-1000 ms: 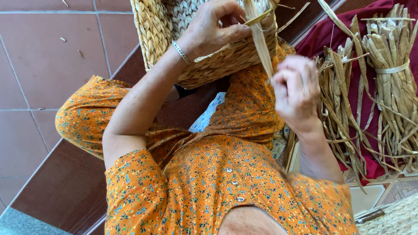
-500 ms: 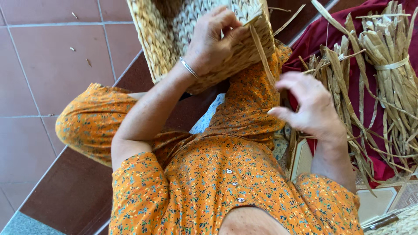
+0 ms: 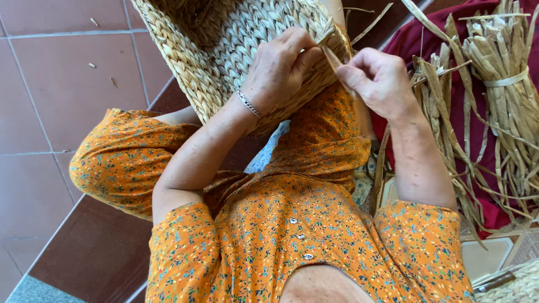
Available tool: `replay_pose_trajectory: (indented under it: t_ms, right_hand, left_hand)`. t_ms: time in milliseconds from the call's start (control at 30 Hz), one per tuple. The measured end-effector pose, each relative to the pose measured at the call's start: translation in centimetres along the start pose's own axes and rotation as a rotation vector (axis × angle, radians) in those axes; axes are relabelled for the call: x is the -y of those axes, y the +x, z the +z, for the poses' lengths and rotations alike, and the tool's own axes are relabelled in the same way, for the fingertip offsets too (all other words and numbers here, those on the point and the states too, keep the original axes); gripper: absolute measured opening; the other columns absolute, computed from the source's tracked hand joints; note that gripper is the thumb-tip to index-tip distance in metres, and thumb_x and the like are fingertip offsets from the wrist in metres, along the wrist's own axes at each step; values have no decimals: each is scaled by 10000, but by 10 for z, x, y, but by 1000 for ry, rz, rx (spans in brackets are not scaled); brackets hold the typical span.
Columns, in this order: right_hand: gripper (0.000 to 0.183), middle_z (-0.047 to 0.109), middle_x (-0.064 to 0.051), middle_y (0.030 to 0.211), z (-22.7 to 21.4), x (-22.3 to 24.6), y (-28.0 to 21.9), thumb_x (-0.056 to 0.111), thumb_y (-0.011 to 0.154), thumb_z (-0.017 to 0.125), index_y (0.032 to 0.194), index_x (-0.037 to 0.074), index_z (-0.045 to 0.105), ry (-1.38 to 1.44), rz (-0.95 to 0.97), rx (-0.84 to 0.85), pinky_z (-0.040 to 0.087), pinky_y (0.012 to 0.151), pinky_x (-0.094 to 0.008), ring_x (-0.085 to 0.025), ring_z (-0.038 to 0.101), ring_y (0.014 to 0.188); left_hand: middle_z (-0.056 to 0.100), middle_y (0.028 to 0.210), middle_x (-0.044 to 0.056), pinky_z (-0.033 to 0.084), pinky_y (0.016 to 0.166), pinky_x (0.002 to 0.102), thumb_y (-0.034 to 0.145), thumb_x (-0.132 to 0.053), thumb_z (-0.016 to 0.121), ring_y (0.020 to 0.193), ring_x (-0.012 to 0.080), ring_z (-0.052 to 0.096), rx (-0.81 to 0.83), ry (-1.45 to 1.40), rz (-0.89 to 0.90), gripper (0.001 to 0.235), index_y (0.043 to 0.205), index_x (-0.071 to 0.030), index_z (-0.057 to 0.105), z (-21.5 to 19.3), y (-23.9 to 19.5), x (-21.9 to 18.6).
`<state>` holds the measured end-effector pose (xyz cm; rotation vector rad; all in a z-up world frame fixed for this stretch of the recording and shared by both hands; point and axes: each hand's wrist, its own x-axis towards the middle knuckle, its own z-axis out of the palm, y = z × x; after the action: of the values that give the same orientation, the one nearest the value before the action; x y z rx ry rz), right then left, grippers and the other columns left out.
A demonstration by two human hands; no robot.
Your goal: The person weaves a rectangular basket using dried palm leaves, interlacing strands by hand to build up the sides. They occasionally trim excess material with scissors and continue weaving until the basket is complete.
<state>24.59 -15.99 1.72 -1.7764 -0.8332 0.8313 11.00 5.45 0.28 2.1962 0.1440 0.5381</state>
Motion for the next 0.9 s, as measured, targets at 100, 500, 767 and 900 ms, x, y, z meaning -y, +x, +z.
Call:
replay_pose_trajectory:
  t_ms: [100, 500, 767, 900]
  right_hand:
    - [247, 682, -29, 739, -19, 22, -11, 222, 1100, 732, 975, 10, 711, -553, -54, -89, 413, 395, -267, -107, 598, 526]
    - [243, 707, -75, 855, 7, 22, -36, 134, 1132, 785, 1005, -46, 683, -148, -128, -268, 511, 625, -226, -79, 626, 732]
    - [231, 739, -59, 906, 12, 25, -11, 239, 1139, 653, 1066, 41, 747, 372, -215, -227, 471, 664, -217, -41, 590, 710]
    - [419, 699, -109, 1270, 7, 9, 36, 406, 1180, 424, 1240, 75, 673, -91, -382, -354, 608, 985, -356, -154, 667, 1176]
  left_hand:
    - [623, 888, 113, 502, 611, 439, 1053, -177, 678, 712, 319, 662, 11, -11, -26, 169, 985, -66, 569, 5, -2, -1]
    - [625, 1029, 109, 532, 786, 385, 971, -143, 766, 942, 270, 617, -93, 124, 116, 248, 1129, -63, 591, 0, 1, -6]
    - [639, 975, 90, 537, 801, 386, 917, -171, 847, 940, 263, 615, -41, 150, 278, 376, 1183, -54, 609, 7, 33, -9]
    - [716, 795, 57, 588, 647, 340, 987, -233, 688, 743, 179, 736, 62, -189, -312, 153, 1037, -88, 692, 9, 51, 14]
